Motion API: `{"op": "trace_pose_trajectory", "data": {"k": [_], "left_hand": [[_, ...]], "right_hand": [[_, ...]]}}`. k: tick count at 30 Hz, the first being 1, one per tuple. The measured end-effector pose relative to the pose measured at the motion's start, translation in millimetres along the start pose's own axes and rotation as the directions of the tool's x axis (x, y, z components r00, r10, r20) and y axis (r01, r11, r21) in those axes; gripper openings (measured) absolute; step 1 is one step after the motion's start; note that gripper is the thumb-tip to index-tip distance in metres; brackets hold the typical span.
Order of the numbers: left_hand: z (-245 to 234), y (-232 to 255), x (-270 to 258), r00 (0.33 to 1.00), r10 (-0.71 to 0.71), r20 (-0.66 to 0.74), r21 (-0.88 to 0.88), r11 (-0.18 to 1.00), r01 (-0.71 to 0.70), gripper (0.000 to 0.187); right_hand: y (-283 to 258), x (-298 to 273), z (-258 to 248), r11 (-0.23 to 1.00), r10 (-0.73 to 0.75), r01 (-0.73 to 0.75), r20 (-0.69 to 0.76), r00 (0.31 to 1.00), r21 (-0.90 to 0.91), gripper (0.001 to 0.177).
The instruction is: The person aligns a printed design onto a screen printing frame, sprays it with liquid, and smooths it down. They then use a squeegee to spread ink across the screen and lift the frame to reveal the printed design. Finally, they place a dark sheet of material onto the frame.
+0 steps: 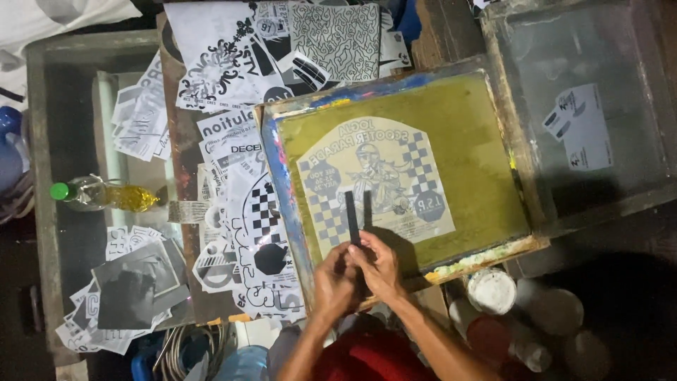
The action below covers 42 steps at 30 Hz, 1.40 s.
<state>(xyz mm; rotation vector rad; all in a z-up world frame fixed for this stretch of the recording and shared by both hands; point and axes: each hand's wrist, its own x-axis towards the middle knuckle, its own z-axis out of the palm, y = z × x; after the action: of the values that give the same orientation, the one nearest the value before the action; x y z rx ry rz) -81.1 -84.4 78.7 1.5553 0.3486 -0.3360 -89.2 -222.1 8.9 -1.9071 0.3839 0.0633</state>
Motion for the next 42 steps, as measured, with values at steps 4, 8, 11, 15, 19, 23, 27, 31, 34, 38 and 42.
{"op": "trace_pose_trajectory", "data": {"k": [4,8,11,15,19,23,27,31,34,38,42], "left_hand": [[-2.5,-47.3,9.0,0.962,0.250,0.107,0.208,0.941,-0.268,0.046],[-35.7,-61.5,38.6,0.765,0.643,-0.023,0.604,0.619,-0.502,0.032],[-50.4,-53.6,46.0,0.903,0.428,0.019,0.820,0.510,-0.259,0.047],[-54.3,-52.4,52.9,0.854,0.516,0.067,0.816,0.464,-0.344,0.046],[-56.5,-70.5,56.5,0.821,0.568,0.065,0.812,0.447,-0.374,0.048],[-58.2,-73.7,61.7,0.819,0.568,0.080,0.793,0.461,-0.397,0.048],[-58.4,-74.8,61.1,0.823,0.563,0.077,0.797,0.461,-0.390,0.048],[-58.6,-78.5,62.2,0.826,0.558,0.081,0.793,0.466,-0.393,0.047],[-58.7,-78.6,63.4,0.826,0.558,0.078,0.784,0.478,-0.397,0.047],[-60.5,-77.9,64.7,0.826,0.559,0.076,0.780,0.482,-0.398,0.047],[-69.7,-83.3,67.6,0.870,0.485,0.089,0.718,0.574,-0.394,0.049]], "right_hand": [[-12.5,7.1,-0.4,0.976,0.125,-0.132,0.051,0.991,0.172,0.029],[-18.1,61.9,-23.4,0.989,-0.031,0.020,-0.074,0.997,-0.146,0.024],[-7.4,130.0,-46.0,0.610,-0.553,0.302,-0.121,0.824,-0.732,0.011],[15.3,219.8,-52.5,0.646,-0.654,0.347,-0.257,0.712,-0.680,0.013],[21.7,228.6,-32.3,0.649,-0.644,0.345,-0.249,0.723,-0.677,0.020],[10.8,217.3,0.8,0.585,-0.732,0.450,-0.200,0.651,-0.675,0.018],[8.3,203.0,27.3,0.589,-0.736,0.463,-0.203,0.646,-0.662,0.016],[4.3,187.3,52.9,0.583,-0.745,0.477,-0.199,0.637,-0.657,0.016],[-10.1,165.3,72.3,0.589,-0.722,0.498,-0.138,0.678,-0.637,0.018],[-8.3,151.1,97.9,0.559,-0.727,0.491,-0.110,0.677,-0.668,0.019],[0.0,131.2,118.5,0.600,-0.696,0.515,-0.082,0.713,-0.613,0.023]]}}
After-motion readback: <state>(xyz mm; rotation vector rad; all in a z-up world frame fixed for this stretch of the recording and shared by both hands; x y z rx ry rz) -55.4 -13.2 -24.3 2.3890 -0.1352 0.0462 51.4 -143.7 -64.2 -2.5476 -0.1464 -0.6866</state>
